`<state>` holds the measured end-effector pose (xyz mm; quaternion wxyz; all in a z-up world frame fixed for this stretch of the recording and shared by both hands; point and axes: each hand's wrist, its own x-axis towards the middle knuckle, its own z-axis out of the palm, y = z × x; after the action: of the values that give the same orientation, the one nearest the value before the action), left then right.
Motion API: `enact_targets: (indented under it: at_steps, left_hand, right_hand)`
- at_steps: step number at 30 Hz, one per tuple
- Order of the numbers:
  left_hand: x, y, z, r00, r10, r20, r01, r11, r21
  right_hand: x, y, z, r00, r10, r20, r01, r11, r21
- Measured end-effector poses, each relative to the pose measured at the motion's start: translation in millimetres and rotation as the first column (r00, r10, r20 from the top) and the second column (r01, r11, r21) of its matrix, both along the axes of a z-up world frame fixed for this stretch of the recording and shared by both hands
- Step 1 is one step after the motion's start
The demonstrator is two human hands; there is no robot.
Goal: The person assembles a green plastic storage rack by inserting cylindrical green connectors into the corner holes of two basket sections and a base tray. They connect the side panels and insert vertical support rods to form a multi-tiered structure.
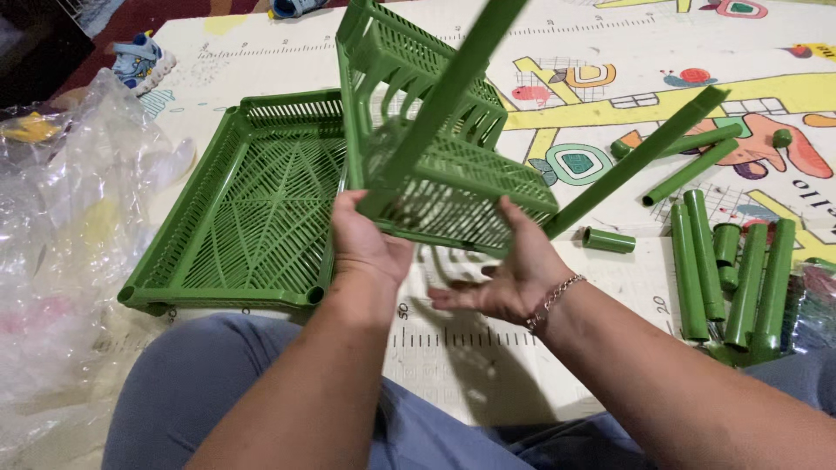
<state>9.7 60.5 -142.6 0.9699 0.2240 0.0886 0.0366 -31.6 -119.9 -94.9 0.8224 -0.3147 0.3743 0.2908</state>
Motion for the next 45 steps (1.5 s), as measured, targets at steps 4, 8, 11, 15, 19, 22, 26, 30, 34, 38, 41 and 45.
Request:
enact_targets:
  at_steps: [4, 8, 11, 15, 19, 22, 26, 30, 34, 38, 41, 45]
  left_hand:
    - [-4.8, -13.2, -9.1, 0.994, -0.051, -0.099, 0.053, 0.998, 0.027]
    - [-6.0, -15.6, -14.2, 0.995, -0.089, -0.046, 0.096, 0.982, 0.161]
    - [-8.5, -13.3, -15.5, 0.987, -0.152, -0.059, 0.162, 0.957, 0.24]
    - [-16.1, -12.4, -5.2, 0.958, -0.28, -0.066, 0.282, 0.869, 0.407]
    - [-21.6, -4.0, 22.4, 0.983, -0.17, -0.07, 0.183, 0.877, 0.444]
    - [-22.1, 18.9, 42.1, 0.981, -0.058, -0.183, 0.107, 0.957, 0.271]
    - [-22.0, 44.2, 49.9, 0.993, 0.029, -0.114, -0.021, 0.997, 0.07]
    - [-20.2, 50.0, 47.6, 0.998, 0.034, -0.062, -0.022, 0.982, 0.185]
    - [-25.5, 48.7, 50.7, 0.972, 0.122, -0.2, -0.078, 0.973, 0.216]
    - [-31.1, 48.1, 52.0, 0.925, 0.166, -0.341, -0.151, 0.986, 0.069]
    - [-28.6, 51.8, 51.3, 0.895, 0.176, -0.41, -0.176, 0.984, 0.039]
    - [-19.9, 55.9, 39.3, 0.92, 0.044, -0.39, -0.015, 0.997, 0.077]
  right_hand:
    - [6.1, -2.3, 8.1, 0.967, 0.039, 0.252, -0.078, 0.986, 0.146]
    - [23.9, -14.7, 4.6, 0.925, 0.13, 0.357, -0.195, 0.969, 0.153]
    - [30.4, -22.9, 2.4, 0.938, 0.091, 0.336, -0.163, 0.967, 0.195]
    - [29.6, -30.6, 4.0, 0.964, 0.067, 0.258, -0.085, 0.994, 0.061]
    - [29.2, -47.4, 3.5, 0.969, 0.059, 0.24, -0.021, 0.987, -0.158]
    - [35.3, -77.7, 2.4, 0.933, 0.162, 0.321, -0.055, 0.946, -0.319]
    - [50.0, -117.9, -11.0, 0.866, 0.27, 0.422, -0.115, 0.927, -0.358]
    - [66.8, -141.3, -31.0, 0.901, 0.273, 0.337, -0.079, 0.868, -0.489]
    - [84.7, -157.1, -37.4, 0.857, 0.306, 0.415, -0.102, 0.89, -0.445]
    - [96.8, -168.8, -40.7, 0.827, 0.282, 0.486, -0.006, 0.869, -0.494]
    - [102.8, -181.1, -44.4, 0.799, 0.307, 0.517, 0.007, 0.855, -0.519]
    - [105.7, -192.0, -51.3, 0.709, 0.315, 0.631, -0.016, 0.902, -0.431]
